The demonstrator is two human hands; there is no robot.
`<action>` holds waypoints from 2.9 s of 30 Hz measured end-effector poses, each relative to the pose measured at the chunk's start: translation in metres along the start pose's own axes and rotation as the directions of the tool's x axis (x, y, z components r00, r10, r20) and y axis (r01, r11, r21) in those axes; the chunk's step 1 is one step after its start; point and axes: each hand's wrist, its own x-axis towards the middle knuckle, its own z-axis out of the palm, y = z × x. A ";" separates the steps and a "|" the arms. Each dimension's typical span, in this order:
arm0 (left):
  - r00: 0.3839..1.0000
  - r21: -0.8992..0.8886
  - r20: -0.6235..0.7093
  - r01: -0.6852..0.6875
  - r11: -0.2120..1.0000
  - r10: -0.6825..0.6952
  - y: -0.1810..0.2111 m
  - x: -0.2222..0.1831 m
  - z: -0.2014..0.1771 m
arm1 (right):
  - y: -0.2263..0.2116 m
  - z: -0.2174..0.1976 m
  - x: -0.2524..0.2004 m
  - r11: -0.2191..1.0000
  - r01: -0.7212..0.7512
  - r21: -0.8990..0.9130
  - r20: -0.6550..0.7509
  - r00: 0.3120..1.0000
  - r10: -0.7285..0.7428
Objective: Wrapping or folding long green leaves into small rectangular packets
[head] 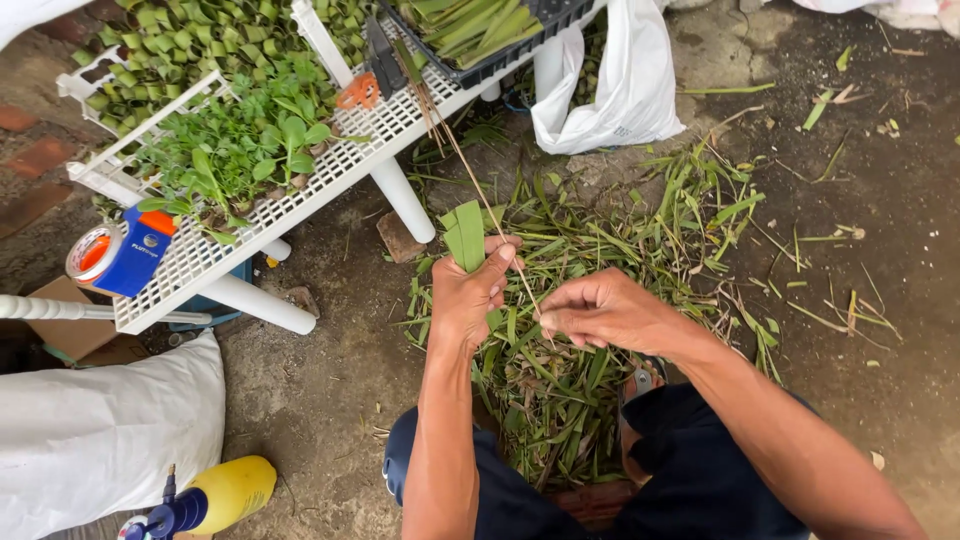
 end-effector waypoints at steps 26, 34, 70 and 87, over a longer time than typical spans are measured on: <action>0.849 0.320 -0.474 -0.083 0.944 0.235 0.078 0.015 -0.107 | -0.104 -0.022 0.270 0.520 -0.166 -0.838 -0.402 0.831 -0.383; 0.853 0.306 -0.486 -0.035 0.951 0.188 0.075 0.023 -0.114 | -0.087 -0.006 0.281 0.395 -0.295 -0.870 -0.408 0.882 -0.238; 0.851 0.348 -0.460 -0.090 0.933 0.253 0.071 0.024 -0.120 | -0.072 -0.025 0.277 0.369 -0.339 -0.865 -0.490 0.725 -0.484; 0.845 0.336 -0.440 -0.157 0.929 0.303 0.074 0.018 -0.117 | -0.048 -0.032 0.282 0.128 -0.415 -0.901 -0.423 0.771 -0.477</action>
